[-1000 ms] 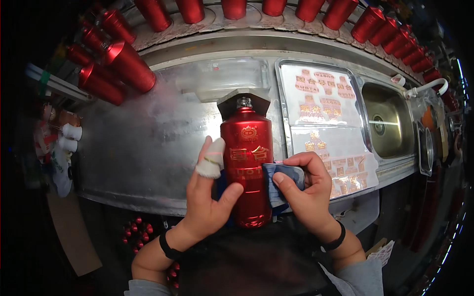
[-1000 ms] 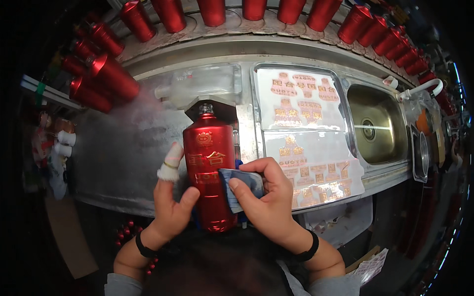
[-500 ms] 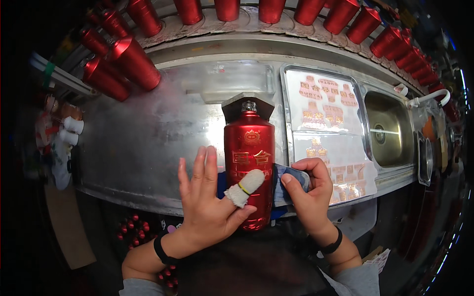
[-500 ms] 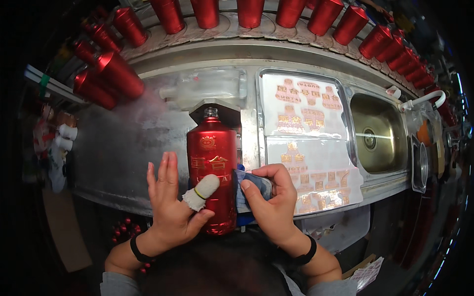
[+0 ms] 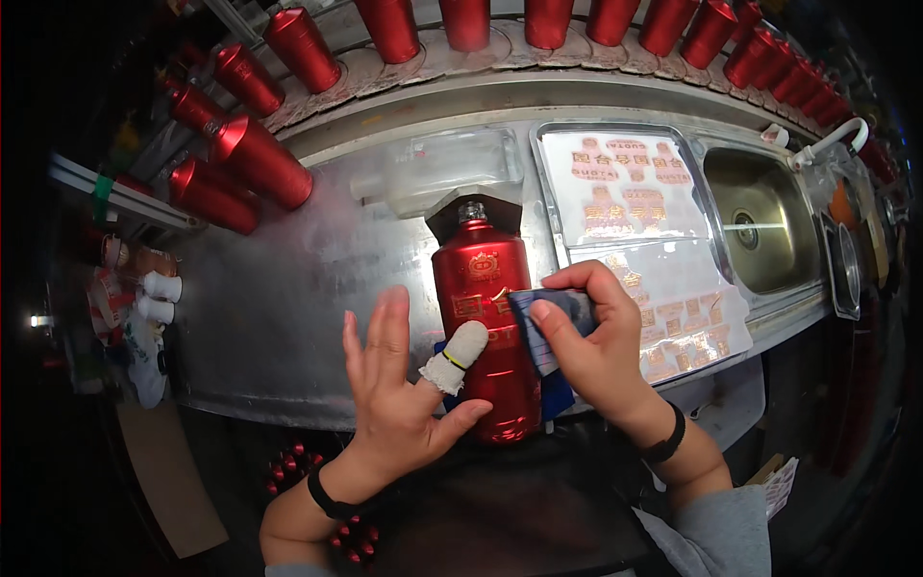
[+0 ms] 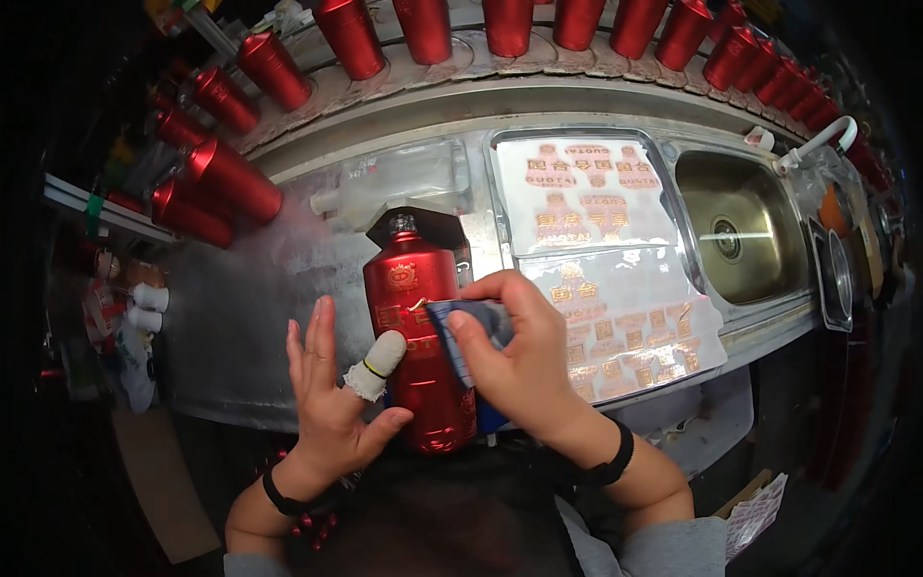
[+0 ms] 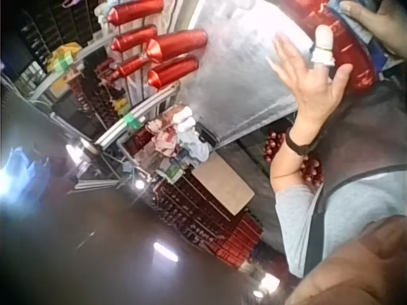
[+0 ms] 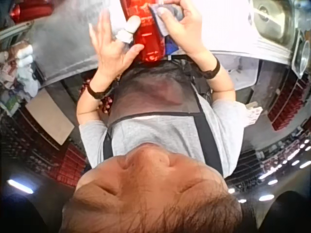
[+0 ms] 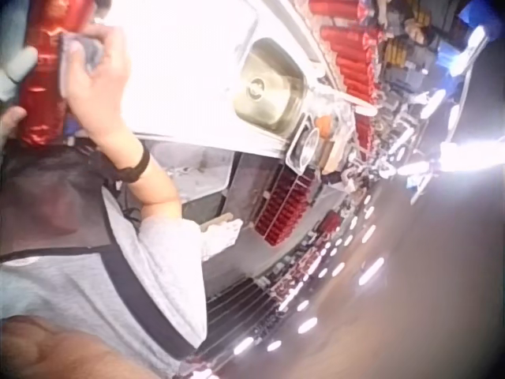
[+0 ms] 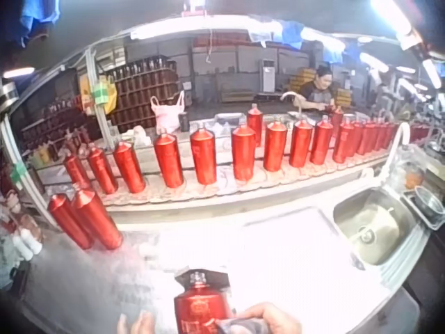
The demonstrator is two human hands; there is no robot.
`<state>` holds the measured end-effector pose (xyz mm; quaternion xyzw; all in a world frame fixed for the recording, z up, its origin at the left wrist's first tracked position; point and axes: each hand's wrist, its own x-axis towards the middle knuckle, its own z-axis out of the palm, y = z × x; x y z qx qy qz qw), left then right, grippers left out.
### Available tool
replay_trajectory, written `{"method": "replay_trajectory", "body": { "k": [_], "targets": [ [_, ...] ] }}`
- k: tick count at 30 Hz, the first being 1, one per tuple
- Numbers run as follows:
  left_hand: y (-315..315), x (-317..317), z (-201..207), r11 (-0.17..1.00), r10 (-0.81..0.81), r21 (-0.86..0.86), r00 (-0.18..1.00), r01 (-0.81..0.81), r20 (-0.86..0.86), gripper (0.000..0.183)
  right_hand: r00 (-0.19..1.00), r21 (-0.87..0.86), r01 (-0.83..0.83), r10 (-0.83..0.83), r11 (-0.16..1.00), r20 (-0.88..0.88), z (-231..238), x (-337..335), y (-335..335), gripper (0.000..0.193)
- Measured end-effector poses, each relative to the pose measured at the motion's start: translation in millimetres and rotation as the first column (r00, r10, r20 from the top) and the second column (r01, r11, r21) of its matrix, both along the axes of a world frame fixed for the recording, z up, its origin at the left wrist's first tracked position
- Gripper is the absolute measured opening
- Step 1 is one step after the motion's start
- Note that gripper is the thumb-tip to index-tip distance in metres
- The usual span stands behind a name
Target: The person applies labels to red metallic bottles by hand. They peel a label from a backing sheet, align it on the bottle surface, and smooth it down with a cloth, before placing the finished bottles on a pallet and retrieving new ones from a conveyor.
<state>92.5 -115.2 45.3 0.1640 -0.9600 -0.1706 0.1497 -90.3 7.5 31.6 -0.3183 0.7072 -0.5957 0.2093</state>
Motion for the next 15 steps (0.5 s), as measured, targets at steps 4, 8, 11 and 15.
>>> {"method": "replay_trajectory", "body": {
  "k": [4, 8, 11, 15],
  "targets": [
    [-12, -17, 17, 0.988, -0.098, -0.110, 0.992, 0.106, 0.074, 0.060, 0.980, 0.027, 0.102, -0.105, 0.994, 0.169, -13, -10, 12, 0.017],
    [-17, -39, 22, 0.962, -0.171, -0.202, 0.983, 0.181, 0.068, 0.054, 0.959, -0.019, 0.122, -0.113, 0.992, 0.259, -9, -4, 13, 0.018],
    [-24, -49, 19, 0.950, -0.179, -0.250, 0.983, 0.185, 0.050, 0.051, 0.953, -0.050, 0.131, -0.111, 0.990, 0.282, -6, 2, 16, 0.018],
    [-28, -44, 13, 0.959, -0.168, -0.222, 0.985, 0.175, 0.051, 0.054, 0.948, -0.058, 0.099, -0.077, 0.993, 0.307, 0, 11, 15, 0.016]
  ]
}}
